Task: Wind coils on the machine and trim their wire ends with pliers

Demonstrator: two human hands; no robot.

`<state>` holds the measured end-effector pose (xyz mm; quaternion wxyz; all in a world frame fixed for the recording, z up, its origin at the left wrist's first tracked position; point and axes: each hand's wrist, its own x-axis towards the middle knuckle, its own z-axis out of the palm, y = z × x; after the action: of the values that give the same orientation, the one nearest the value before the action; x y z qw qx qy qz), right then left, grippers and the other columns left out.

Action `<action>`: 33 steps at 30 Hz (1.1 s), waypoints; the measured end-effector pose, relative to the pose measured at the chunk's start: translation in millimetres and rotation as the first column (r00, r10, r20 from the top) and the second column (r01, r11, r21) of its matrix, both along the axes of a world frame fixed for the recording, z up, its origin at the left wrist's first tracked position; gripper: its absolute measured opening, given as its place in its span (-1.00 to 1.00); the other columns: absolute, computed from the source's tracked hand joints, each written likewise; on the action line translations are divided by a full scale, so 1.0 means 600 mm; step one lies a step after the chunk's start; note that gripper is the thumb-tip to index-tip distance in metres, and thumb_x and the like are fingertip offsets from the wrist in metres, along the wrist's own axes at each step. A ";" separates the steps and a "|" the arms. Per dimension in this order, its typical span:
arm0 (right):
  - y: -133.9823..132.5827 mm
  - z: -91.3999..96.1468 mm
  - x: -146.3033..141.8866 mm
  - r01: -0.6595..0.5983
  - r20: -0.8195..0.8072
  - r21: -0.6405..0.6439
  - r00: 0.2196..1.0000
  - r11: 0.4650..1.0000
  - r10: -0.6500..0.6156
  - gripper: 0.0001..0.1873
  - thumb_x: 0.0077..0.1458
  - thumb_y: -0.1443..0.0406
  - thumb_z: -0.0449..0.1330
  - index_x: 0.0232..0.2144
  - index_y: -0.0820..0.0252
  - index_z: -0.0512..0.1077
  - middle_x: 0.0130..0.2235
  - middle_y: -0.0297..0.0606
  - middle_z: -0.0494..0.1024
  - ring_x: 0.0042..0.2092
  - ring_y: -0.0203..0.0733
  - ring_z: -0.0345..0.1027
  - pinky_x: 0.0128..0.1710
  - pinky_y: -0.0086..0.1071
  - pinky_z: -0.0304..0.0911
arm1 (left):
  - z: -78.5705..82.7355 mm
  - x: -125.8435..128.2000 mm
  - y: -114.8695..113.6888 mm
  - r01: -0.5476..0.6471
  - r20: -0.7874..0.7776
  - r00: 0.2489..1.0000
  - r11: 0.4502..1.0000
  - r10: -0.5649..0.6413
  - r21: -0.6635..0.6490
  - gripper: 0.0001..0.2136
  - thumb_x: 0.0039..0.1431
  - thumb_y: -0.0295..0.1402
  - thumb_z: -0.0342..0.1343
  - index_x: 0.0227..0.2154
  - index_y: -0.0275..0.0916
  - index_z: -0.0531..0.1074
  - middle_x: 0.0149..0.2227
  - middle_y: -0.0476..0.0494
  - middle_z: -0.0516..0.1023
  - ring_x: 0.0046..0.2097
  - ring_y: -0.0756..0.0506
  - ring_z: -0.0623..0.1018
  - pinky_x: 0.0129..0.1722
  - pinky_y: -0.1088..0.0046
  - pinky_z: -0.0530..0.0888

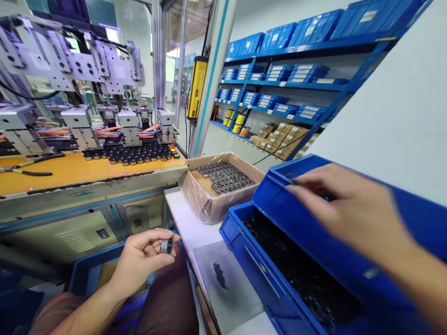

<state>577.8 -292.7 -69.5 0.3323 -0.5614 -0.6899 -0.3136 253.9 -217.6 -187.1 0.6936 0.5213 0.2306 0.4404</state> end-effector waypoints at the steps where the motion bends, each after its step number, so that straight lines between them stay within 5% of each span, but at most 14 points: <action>1: 0.002 -0.019 -0.029 -0.097 0.016 -0.071 0.995 0.993 0.098 -0.80 0.18 0.20 0.28 -0.41 0.22 0.50 -0.43 -0.26 0.52 -0.44 -0.32 0.41 -0.46 -0.38 0.29 | 0.001 0.005 -0.002 0.013 -0.002 1.000 1.000 -0.013 -0.008 -0.69 -0.18 -0.54 0.42 -0.27 -0.27 0.63 -0.24 -0.20 0.69 -0.36 0.00 0.60 -0.31 0.51 0.55; 3: 0.000 -0.067 -0.099 -0.365 -0.080 -0.147 0.931 0.920 0.356 -0.97 0.20 0.36 0.25 -0.32 0.21 0.47 -0.39 -0.21 0.54 -0.39 -0.27 0.44 -0.42 -0.41 0.37 | 0.002 0.014 -0.006 0.040 -0.020 0.999 0.999 -0.040 -0.019 -0.68 -0.16 -0.53 0.42 -0.25 -0.28 0.62 -0.25 -0.21 0.70 -0.35 -0.03 0.64 -0.29 0.50 0.58; 5: -0.003 -0.116 -0.162 -0.515 -0.220 -0.143 0.849 0.845 0.480 -0.98 0.22 0.39 0.19 -0.30 0.22 0.42 -0.41 -0.24 0.52 -0.40 -0.26 0.42 -0.45 -0.43 0.37 | 0.002 0.022 -0.011 0.060 -0.055 0.997 0.998 -0.060 -0.001 -0.68 -0.15 -0.52 0.42 -0.24 -0.27 0.62 -0.27 -0.20 0.71 -0.30 -0.08 0.67 -0.25 0.48 0.61; 9: -0.001 -0.169 -0.211 -0.603 -0.318 -0.118 0.775 0.789 0.545 -0.99 0.23 0.40 0.19 -0.28 0.25 0.40 -0.39 -0.22 0.54 -0.36 -0.25 0.46 -0.39 -0.42 0.39 | 0.000 0.035 -0.021 0.082 -0.096 0.992 0.995 -0.076 0.064 -0.67 -0.16 -0.51 0.43 -0.24 -0.26 0.63 -0.32 -0.17 0.71 -0.29 -0.14 0.69 -0.22 0.43 0.64; 23: 0.003 -0.173 -0.177 -0.567 -0.283 -0.089 0.802 0.819 0.525 -0.84 0.26 0.40 0.12 -0.13 0.37 0.43 -0.24 -0.13 0.54 -0.24 -0.24 0.45 -0.26 -0.41 0.41 | 0.001 0.043 -0.012 -0.012 -0.268 0.958 0.945 0.104 0.327 -0.58 -0.18 -0.56 0.44 -0.19 -0.05 0.63 -0.25 0.00 0.72 -0.26 -0.04 0.69 -0.23 0.66 0.59; 33: 0.001 -0.182 -0.161 -0.575 -0.051 -0.044 0.818 0.817 0.573 -0.83 0.24 0.44 0.11 -0.11 0.40 0.38 -0.24 -0.09 0.53 -0.27 -0.22 0.42 -0.31 -0.37 0.40 | 0.005 0.054 -0.015 0.061 -0.204 0.979 0.955 -0.001 0.290 -0.54 -0.19 -0.59 0.43 -0.19 0.00 0.63 -0.28 0.01 0.72 -0.31 -0.02 0.69 -0.23 0.70 0.59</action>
<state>481.4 -292.3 -178.7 0.4069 -0.3425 -0.8297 -0.1692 286.1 -226.9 -183.9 0.5881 0.6644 0.2232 0.4036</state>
